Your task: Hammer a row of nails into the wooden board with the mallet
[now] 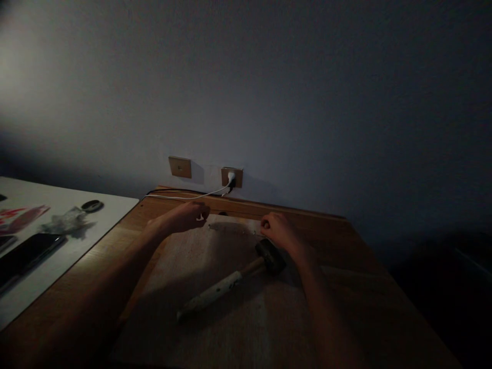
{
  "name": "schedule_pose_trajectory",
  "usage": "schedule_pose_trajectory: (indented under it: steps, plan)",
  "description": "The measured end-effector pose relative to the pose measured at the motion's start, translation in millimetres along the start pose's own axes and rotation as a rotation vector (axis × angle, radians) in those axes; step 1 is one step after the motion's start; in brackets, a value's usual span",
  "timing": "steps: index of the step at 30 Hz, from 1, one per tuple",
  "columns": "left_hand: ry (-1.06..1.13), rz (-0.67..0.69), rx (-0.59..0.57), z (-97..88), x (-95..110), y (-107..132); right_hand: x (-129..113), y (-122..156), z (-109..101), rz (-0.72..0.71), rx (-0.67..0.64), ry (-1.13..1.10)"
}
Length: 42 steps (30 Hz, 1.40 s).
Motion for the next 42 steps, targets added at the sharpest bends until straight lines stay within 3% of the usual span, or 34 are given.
schedule_pose_trajectory:
  steps: [5, 13, 24, 34, 42]
  plan:
    - [0.017, -0.032, -0.018, 8.4, 2, -2, -10, -1, 2, -0.041, 0.002, -0.059]
    - [0.067, 0.040, 0.038, 11.9, 0, -6, -18, -2, 4, -0.053, -0.002, -0.091]
    - [0.107, 0.031, -0.009, 13.6, 6, -6, -17, -6, 24, -0.046, -0.079, -0.062]
    - [0.088, 0.003, -0.015, 23.2, 2, -9, -21, -6, 23, -0.008, -0.059, -0.037]
    - [0.048, 0.010, -0.020, 15.2, 16, -9, -30, -5, 17, -0.030, -0.007, -0.029]
Point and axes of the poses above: each hand's wrist, its own y-axis away from the middle knuckle, its own z-axis out of the palm, x = y × z, the point moved 7 cm from there along -y, towards the middle knuckle, and after that the axes turned 2 degrees about -x, right-handed, at the moved point
